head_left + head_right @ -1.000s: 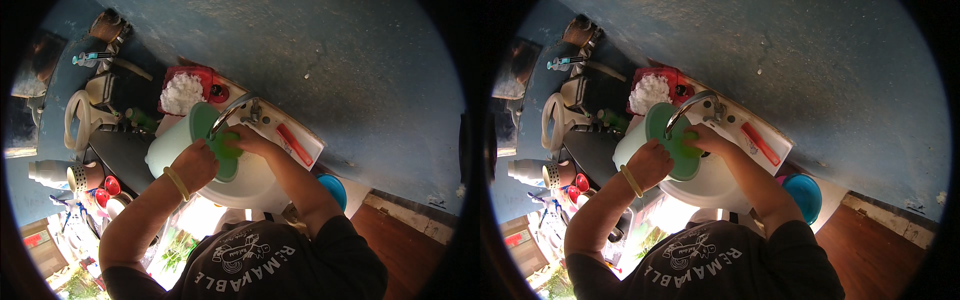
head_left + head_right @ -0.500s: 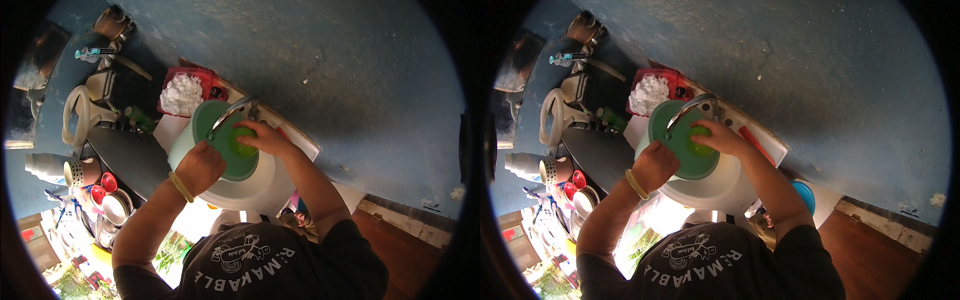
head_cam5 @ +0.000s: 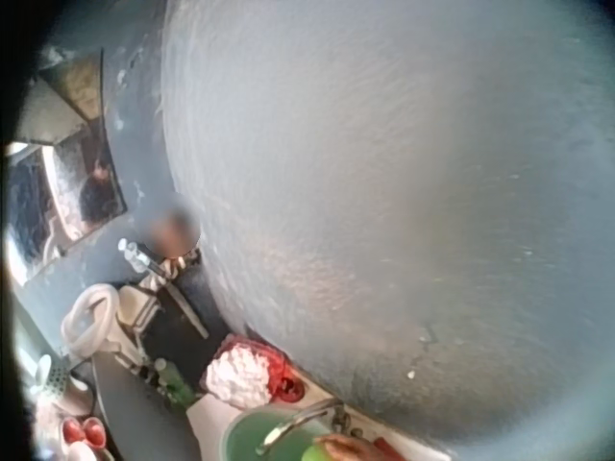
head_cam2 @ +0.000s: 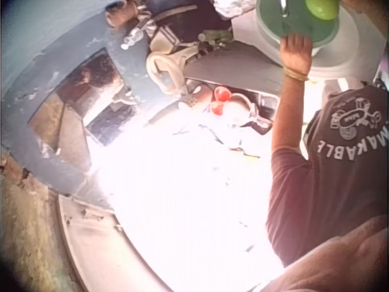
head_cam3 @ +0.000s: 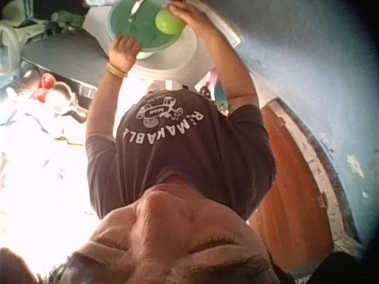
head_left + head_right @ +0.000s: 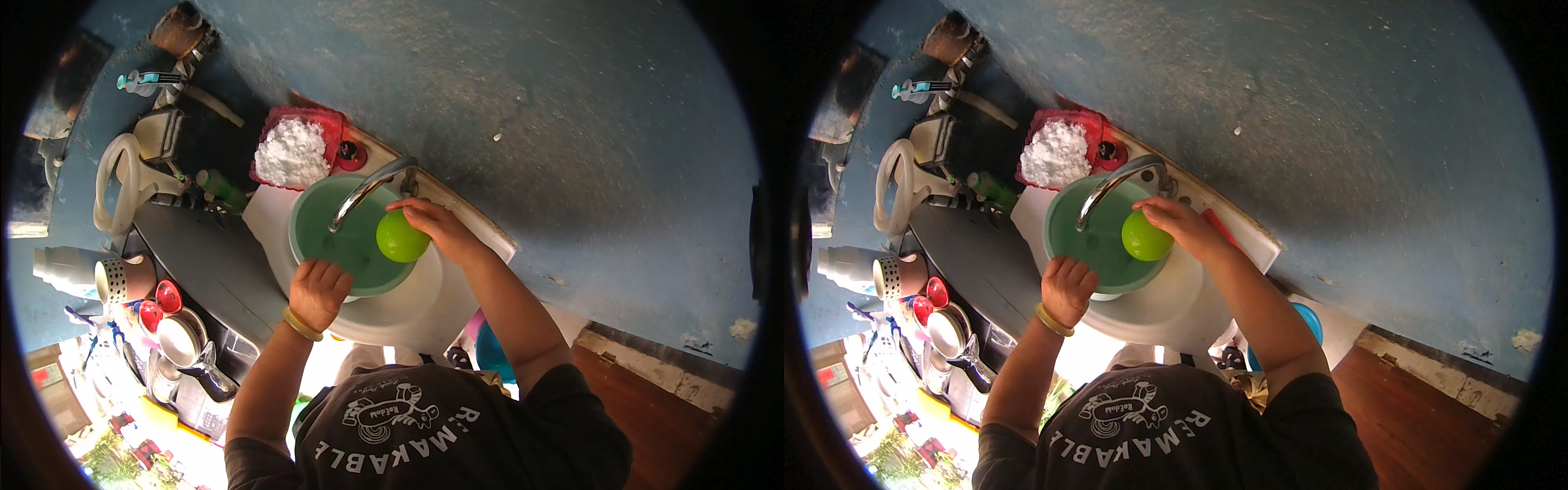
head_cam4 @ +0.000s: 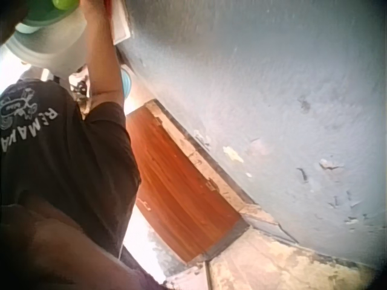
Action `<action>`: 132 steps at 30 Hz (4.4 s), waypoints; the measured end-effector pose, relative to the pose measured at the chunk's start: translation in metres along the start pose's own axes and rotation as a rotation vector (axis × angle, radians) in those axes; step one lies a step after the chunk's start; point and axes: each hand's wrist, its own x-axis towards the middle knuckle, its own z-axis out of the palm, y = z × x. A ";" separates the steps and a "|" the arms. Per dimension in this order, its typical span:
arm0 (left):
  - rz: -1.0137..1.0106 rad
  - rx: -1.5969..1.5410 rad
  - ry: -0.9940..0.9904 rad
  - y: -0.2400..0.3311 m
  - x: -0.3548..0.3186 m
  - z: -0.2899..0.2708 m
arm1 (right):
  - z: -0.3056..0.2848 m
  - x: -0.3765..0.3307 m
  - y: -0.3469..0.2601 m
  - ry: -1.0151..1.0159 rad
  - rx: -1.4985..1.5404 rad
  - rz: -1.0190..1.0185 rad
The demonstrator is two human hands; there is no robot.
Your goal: The person washes a dark cloth by hand in a sink using a green cup to pour water and a yellow sponge to scrub. They rinse the cloth, transfer it to a pink basin, and continue scrubbing and rinsing under running water.
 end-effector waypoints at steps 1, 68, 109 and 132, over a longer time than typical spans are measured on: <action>-0.022 0.004 -0.018 0.002 -0.004 0.003 | -0.001 -0.002 0.002 -0.008 0.097 0.031; 0.052 -0.509 -0.077 0.095 0.004 0.035 | -0.076 -0.222 0.272 -0.736 -1.587 0.952; -0.275 -0.231 -0.043 0.032 -0.018 0.015 | 0.105 0.154 0.225 -0.441 -1.243 -0.156; -0.240 -0.293 -0.028 0.015 -0.024 0.023 | 0.113 0.156 0.227 -0.633 -1.490 -0.031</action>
